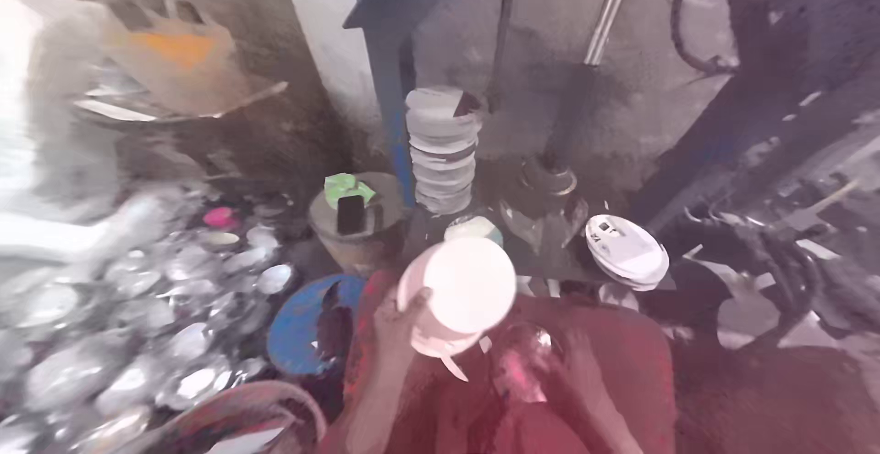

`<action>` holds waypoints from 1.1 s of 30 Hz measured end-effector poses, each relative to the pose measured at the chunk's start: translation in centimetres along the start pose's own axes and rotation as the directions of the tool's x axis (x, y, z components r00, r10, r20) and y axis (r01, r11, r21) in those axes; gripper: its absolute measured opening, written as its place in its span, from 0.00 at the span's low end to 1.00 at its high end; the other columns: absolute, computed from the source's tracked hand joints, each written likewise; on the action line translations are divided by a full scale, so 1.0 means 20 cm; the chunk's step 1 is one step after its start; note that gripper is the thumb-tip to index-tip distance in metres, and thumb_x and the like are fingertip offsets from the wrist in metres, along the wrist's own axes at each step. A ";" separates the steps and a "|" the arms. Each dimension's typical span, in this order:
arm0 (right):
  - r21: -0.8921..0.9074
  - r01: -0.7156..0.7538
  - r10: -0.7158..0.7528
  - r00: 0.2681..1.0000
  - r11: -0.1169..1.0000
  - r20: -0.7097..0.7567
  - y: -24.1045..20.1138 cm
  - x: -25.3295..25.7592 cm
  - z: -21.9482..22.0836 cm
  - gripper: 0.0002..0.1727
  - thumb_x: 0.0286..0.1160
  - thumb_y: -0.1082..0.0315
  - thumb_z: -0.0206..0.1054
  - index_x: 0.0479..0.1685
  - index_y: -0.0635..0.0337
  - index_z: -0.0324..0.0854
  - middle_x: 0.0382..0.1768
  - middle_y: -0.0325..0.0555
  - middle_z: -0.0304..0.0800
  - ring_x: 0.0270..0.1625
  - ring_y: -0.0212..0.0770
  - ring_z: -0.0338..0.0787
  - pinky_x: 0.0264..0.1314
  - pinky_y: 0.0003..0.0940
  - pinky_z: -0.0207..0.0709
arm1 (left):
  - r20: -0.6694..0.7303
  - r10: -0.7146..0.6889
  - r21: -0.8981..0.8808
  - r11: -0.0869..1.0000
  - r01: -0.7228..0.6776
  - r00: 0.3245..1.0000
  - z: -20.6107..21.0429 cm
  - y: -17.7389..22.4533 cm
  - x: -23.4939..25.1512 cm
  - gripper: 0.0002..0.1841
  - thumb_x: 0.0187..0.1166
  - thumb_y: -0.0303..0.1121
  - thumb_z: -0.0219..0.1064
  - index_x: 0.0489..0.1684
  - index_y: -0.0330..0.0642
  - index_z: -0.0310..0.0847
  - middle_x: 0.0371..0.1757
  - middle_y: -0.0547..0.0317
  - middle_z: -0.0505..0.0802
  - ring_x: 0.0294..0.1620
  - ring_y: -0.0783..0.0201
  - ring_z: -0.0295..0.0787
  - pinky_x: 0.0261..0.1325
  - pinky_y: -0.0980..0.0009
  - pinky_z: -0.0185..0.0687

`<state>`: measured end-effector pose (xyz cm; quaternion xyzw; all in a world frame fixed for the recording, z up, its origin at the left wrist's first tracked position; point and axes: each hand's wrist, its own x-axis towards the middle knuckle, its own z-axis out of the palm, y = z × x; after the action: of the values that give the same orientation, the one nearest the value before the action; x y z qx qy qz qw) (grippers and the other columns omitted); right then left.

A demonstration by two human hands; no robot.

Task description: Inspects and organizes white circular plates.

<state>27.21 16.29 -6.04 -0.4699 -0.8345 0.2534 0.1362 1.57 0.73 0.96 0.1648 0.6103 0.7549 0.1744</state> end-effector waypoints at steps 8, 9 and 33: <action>-0.103 -0.137 0.151 0.977 0.985 0.151 -0.06 0.02 0.02 0.30 0.79 0.56 0.68 0.78 0.63 0.77 0.74 0.68 0.80 0.77 0.68 0.78 0.80 0.63 0.67 | -0.195 -0.013 -0.182 0.983 -0.023 0.981 -0.19 0.12 0.14 0.08 0.81 0.21 0.58 0.53 0.34 0.76 0.34 0.64 0.91 0.32 0.74 0.91 0.38 0.75 0.90; -0.111 -0.102 0.113 0.989 0.989 0.096 -0.03 0.01 0.05 0.31 0.76 0.58 0.70 0.75 0.68 0.78 0.74 0.72 0.78 0.77 0.71 0.77 0.81 0.64 0.66 | -0.169 0.003 -0.173 0.984 -0.033 0.986 -0.20 0.09 0.15 0.11 0.81 0.22 0.58 0.58 0.34 0.75 0.38 0.63 0.92 0.36 0.74 0.92 0.42 0.74 0.92; 0.929 -0.220 0.449 0.891 0.298 0.066 0.16 0.17 -0.10 0.27 0.91 0.71 0.51 0.86 0.63 0.51 0.62 0.57 0.80 0.49 0.41 0.90 0.48 0.37 0.86 | -0.074 0.042 0.092 0.995 -0.035 0.996 -0.07 0.04 0.06 0.11 0.76 0.23 0.68 0.54 0.32 0.79 0.36 0.65 0.93 0.33 0.78 0.92 0.38 0.78 0.91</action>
<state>28.66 21.08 -6.18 -0.5009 -0.4137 0.6448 0.4027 -0.15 -0.05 1.43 0.1553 0.6468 0.7355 0.1289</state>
